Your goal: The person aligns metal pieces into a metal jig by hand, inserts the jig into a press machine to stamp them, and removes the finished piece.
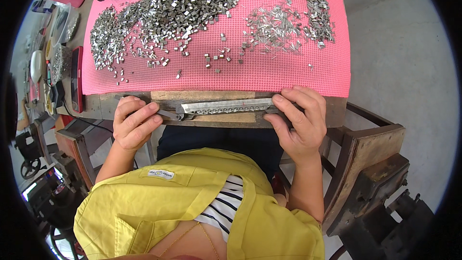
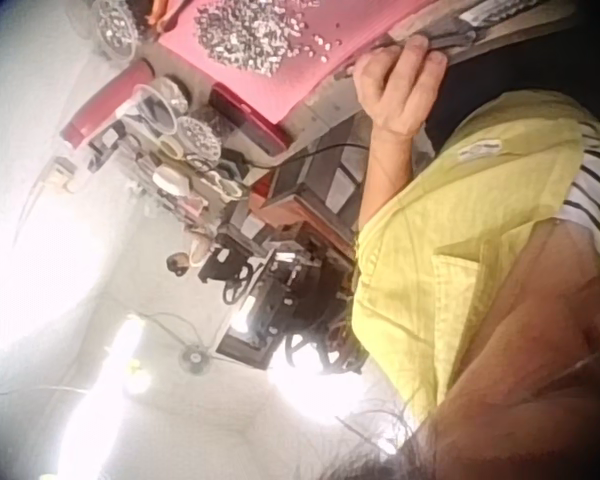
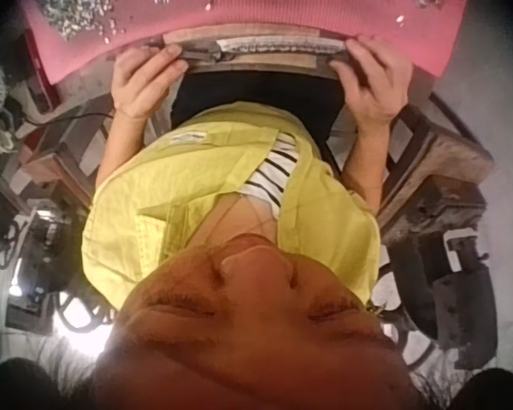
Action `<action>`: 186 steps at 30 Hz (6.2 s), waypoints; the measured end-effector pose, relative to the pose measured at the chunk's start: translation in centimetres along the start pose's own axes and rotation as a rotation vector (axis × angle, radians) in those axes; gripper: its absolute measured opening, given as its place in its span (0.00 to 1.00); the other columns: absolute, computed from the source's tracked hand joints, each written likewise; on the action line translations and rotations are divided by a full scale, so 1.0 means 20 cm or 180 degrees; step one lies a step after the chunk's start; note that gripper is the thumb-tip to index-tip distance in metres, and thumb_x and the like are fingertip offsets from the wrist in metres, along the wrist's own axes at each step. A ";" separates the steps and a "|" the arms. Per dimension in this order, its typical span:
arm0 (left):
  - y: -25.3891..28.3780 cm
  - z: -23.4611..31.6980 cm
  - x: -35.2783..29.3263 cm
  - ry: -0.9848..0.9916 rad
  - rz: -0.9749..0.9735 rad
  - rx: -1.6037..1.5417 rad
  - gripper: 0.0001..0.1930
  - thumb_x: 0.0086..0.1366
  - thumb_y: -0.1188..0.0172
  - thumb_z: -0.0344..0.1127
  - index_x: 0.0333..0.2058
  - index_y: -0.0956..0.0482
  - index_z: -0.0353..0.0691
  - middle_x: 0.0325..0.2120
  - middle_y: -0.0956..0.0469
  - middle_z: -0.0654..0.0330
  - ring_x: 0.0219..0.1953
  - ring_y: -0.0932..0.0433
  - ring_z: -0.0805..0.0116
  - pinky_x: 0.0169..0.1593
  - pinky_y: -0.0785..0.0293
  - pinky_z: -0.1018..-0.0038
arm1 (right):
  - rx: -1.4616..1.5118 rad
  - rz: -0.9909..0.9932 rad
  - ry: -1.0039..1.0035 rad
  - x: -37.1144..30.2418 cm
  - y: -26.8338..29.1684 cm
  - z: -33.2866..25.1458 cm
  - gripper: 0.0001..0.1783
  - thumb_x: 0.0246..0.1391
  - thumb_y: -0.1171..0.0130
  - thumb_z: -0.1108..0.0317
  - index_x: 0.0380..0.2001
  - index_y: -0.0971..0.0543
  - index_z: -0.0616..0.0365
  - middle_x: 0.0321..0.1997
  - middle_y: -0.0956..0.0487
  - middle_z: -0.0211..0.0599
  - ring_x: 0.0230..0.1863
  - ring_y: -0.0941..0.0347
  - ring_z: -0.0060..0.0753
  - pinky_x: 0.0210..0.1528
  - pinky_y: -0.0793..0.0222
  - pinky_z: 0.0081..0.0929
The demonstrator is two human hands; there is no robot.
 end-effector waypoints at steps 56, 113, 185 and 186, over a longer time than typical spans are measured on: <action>-0.04 -0.45 0.31 0.1691 -0.0460 -0.0587 0.13 0.47 0.22 0.30 0.35 0.10 0.45 0.33 0.20 0.66 0.42 0.24 0.63 0.49 0.29 0.66 | -0.0041 -0.0926 0.0982 0.60 -0.57 -0.35 0.06 0.47 0.32 0.71 0.27 0.20 0.56 0.34 0.25 0.32 0.43 0.29 0.39 0.47 0.36 0.41; 0.05 -0.36 0.18 0.1717 -0.0762 -0.0133 0.12 0.50 0.23 0.35 0.35 0.08 0.50 0.34 0.20 0.70 0.42 0.23 0.67 0.49 0.34 0.67 | -0.0397 -0.0512 0.0205 0.50 -0.63 -0.51 0.05 0.49 0.33 0.71 0.27 0.21 0.55 0.34 0.26 0.33 0.43 0.30 0.40 0.47 0.38 0.41; -0.22 -0.09 0.33 0.1814 -0.0525 -0.0864 0.11 0.51 0.28 0.26 0.33 0.16 0.47 0.31 0.21 0.67 0.36 0.23 0.62 0.41 0.33 0.66 | 0.0398 -0.0447 0.0058 0.25 -0.33 -0.29 0.14 0.43 0.31 0.78 0.36 0.19 0.57 0.38 0.19 0.33 0.41 0.22 0.41 0.46 0.33 0.38; -0.22 -0.09 0.32 0.1818 -0.0520 -0.0861 0.11 0.51 0.28 0.26 0.33 0.16 0.47 0.31 0.21 0.67 0.36 0.23 0.62 0.41 0.33 0.66 | 0.0417 -0.0424 0.0024 0.25 -0.33 -0.29 0.14 0.42 0.31 0.78 0.36 0.19 0.57 0.38 0.19 0.33 0.41 0.23 0.41 0.46 0.33 0.38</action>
Point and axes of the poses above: each hand's wrist, its own x-axis towards the middle knuckle, its own y-axis out of the back of the hand, z = x × y, the point moved 8 cm from there along x, towards the middle knuckle
